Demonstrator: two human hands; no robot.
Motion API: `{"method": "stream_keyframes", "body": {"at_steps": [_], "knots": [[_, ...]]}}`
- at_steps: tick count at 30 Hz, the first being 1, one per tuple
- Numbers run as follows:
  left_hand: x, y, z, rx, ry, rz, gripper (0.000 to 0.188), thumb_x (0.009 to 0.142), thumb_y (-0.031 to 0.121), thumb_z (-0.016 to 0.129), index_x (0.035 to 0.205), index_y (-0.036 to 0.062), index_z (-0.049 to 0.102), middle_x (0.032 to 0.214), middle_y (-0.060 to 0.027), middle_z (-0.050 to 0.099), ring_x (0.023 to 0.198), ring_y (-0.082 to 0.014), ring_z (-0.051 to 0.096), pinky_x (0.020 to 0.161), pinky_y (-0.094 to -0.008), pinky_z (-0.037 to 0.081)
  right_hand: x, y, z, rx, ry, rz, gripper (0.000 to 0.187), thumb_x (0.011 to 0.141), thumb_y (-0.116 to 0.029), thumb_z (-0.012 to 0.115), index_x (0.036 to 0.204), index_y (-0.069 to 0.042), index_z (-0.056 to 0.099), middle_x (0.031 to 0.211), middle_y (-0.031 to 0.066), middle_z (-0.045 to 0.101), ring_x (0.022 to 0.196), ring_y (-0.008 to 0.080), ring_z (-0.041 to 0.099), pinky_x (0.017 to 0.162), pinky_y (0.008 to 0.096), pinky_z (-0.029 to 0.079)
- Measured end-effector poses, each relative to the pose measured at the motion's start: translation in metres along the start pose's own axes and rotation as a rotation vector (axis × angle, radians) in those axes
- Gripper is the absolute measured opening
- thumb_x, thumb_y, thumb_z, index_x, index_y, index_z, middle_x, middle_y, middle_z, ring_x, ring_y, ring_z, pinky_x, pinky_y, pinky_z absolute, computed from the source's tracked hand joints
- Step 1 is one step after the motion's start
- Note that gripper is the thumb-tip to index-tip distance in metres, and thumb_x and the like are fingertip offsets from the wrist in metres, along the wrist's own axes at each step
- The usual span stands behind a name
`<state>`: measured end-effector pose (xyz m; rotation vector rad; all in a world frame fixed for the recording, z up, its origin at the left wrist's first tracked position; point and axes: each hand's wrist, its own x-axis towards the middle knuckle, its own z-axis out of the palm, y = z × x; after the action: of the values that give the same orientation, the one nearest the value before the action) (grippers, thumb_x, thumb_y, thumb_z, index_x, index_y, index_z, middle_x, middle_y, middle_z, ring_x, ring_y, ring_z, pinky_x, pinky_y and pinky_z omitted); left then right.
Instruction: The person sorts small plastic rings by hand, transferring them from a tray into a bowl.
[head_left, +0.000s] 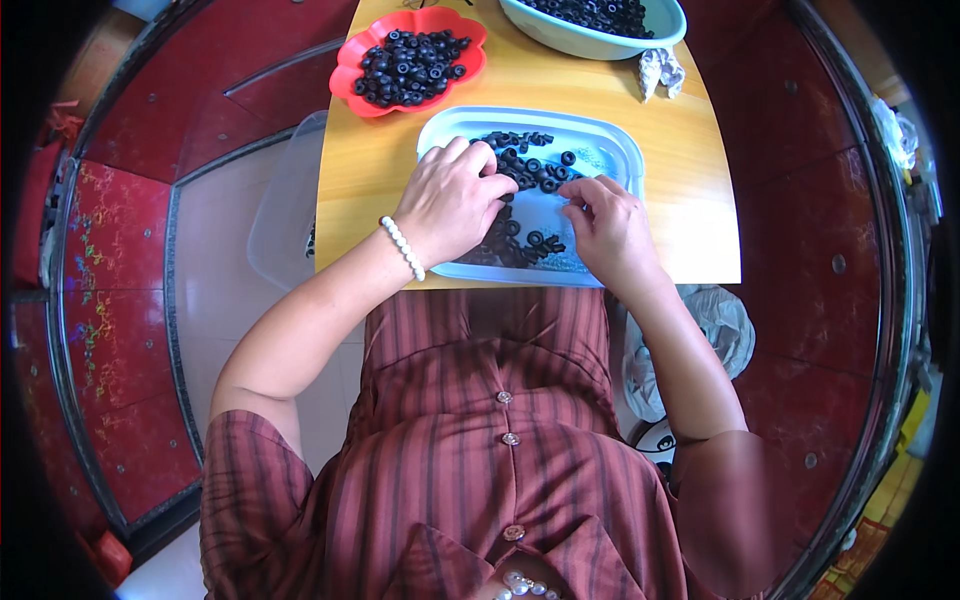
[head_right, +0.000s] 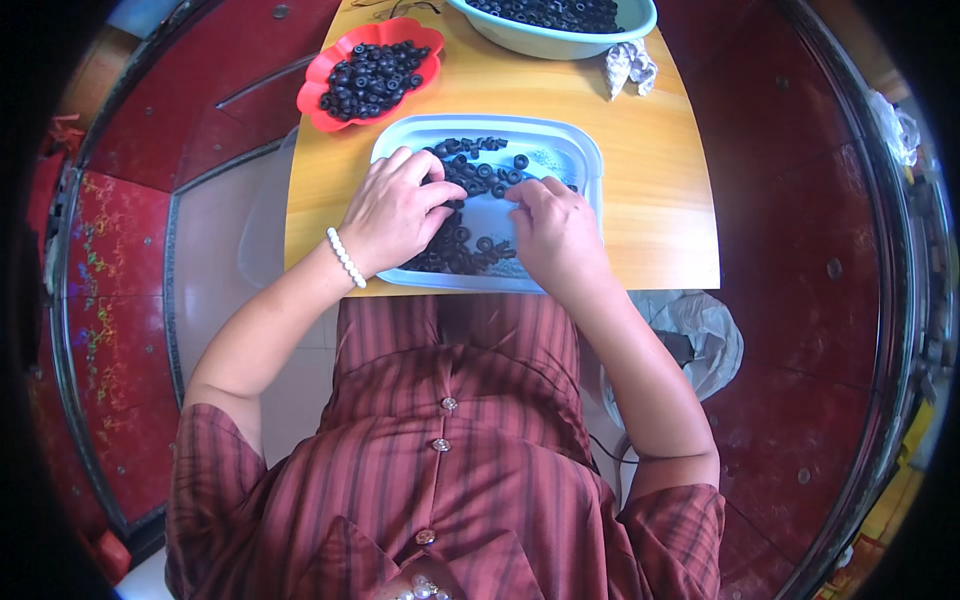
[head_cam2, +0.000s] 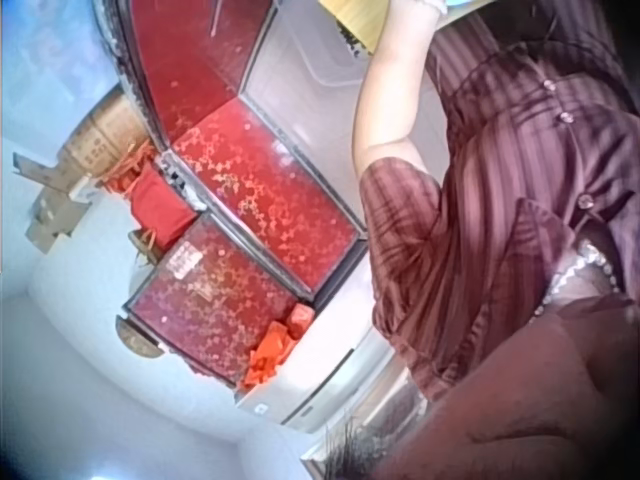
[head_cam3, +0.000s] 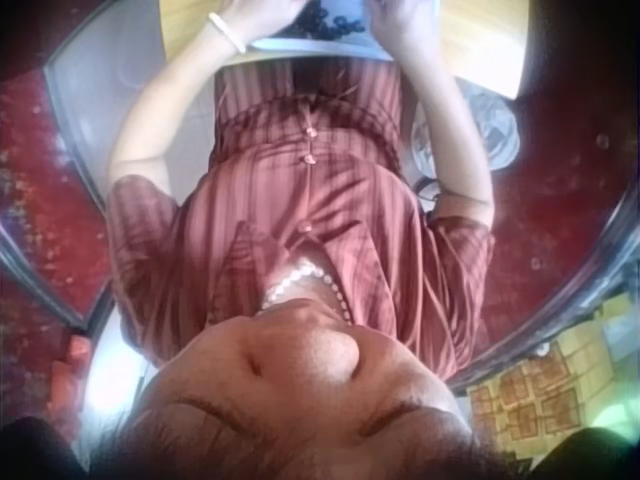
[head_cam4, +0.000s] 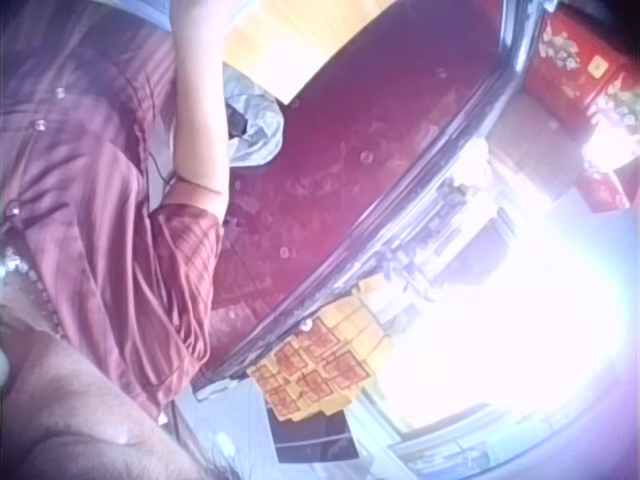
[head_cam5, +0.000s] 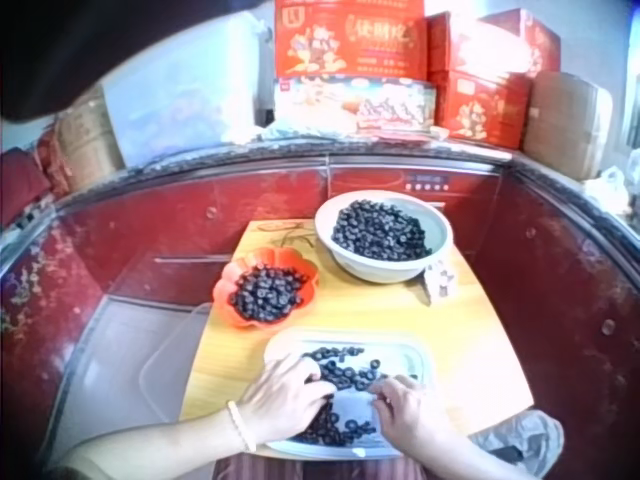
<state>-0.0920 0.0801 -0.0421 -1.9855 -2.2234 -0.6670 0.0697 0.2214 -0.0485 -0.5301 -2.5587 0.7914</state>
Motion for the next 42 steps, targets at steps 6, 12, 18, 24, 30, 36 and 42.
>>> {"method": "stream_keyframes", "body": {"at_steps": [6,12,18,24,30,36,42], "knots": [[0.007,0.006,0.007,0.023,-0.036,-0.066,0.008,0.069,0.011,0.069,0.077,0.0114,0.065,0.086,-0.0038,0.052,0.087,-0.0226,0.052,0.076,-0.0359,0.042,-0.009,-0.008,-0.01,0.146,0.014,0.101,0.007,0.077,-0.004,0.058,0.082,0.0,0.061,0.079,0.0179,0.063,0.075,0.0343,0.062,0.07,0.0388,0.05],[0.008,0.007,0.003,-0.101,0.027,-0.121,0.004,0.072,0.01,0.066,0.075,0.009,0.065,0.079,-0.0068,0.054,0.081,-0.0255,0.056,0.071,-0.038,0.045,-0.011,-0.004,-0.017,0.175,0.077,0.099,0.007,0.075,-0.003,0.059,0.082,-0.002,0.062,0.08,0.0153,0.063,0.074,0.0328,0.061,0.069,0.039,0.049],[0.025,0.01,0.013,-0.076,0.087,-0.074,0.009,0.072,0.013,0.067,0.08,0.0099,0.068,0.078,-0.0062,0.056,0.083,-0.0249,0.056,0.072,-0.0379,0.045,-0.016,-0.005,-0.006,-0.075,-0.002,0.003,0.009,0.074,-0.01,0.062,0.082,-0.009,0.066,0.084,0.0102,0.061,0.084,0.0272,0.06,0.075,0.0404,0.043],[0.03,0.01,0.018,0.162,-0.049,-0.075,0.014,0.07,0.021,0.071,0.08,0.0116,0.068,0.084,-0.0033,0.055,0.09,-0.0217,0.054,0.077,-0.0375,0.043,-0.02,-0.012,0.006,-0.267,-0.109,-0.047,0.008,0.074,-0.015,0.065,0.08,-0.012,0.067,0.08,0.0067,0.059,0.084,0.0248,0.06,0.074,0.0405,0.041],[0.022,0.012,0.015,0.104,-0.031,-0.068,0.018,0.068,0.02,0.072,0.083,0.011,0.067,0.084,-0.0027,0.055,0.091,-0.0215,0.053,0.078,-0.038,0.042,-0.019,0.001,0.004,-0.136,-0.045,0.005,0.005,0.074,-0.012,0.063,0.077,-0.009,0.066,0.079,0.0085,0.062,0.078,0.0286,0.061,0.072,0.0411,0.043],[0.014,0.014,0.001,-0.37,0.119,-0.232,0.017,0.068,0.007,0.072,0.081,0.0056,0.061,0.076,-0.0038,0.06,0.068,-0.0149,0.059,0.062,-0.0292,0.048,-0.018,0.004,-0.009,-0.016,0.011,-0.004,0.009,0.074,-0.006,0.058,0.079,-0.007,0.066,0.08,0.0123,0.061,0.077,0.0303,0.061,0.068,0.0412,0.045],[-0.01,0.013,-0.008,-0.729,0.038,-0.433,0.017,0.074,-0.001,0.07,0.082,0.0028,0.056,0.072,0.0027,0.057,0.064,-0.0011,0.053,0.057,-0.0173,0.044,-0.013,-0.001,-0.01,-0.059,-0.047,0.019,0.009,0.074,-0.009,0.059,0.079,-0.007,0.067,0.083,0.0116,0.061,0.083,0.0302,0.06,0.074,0.0414,0.044]]}}
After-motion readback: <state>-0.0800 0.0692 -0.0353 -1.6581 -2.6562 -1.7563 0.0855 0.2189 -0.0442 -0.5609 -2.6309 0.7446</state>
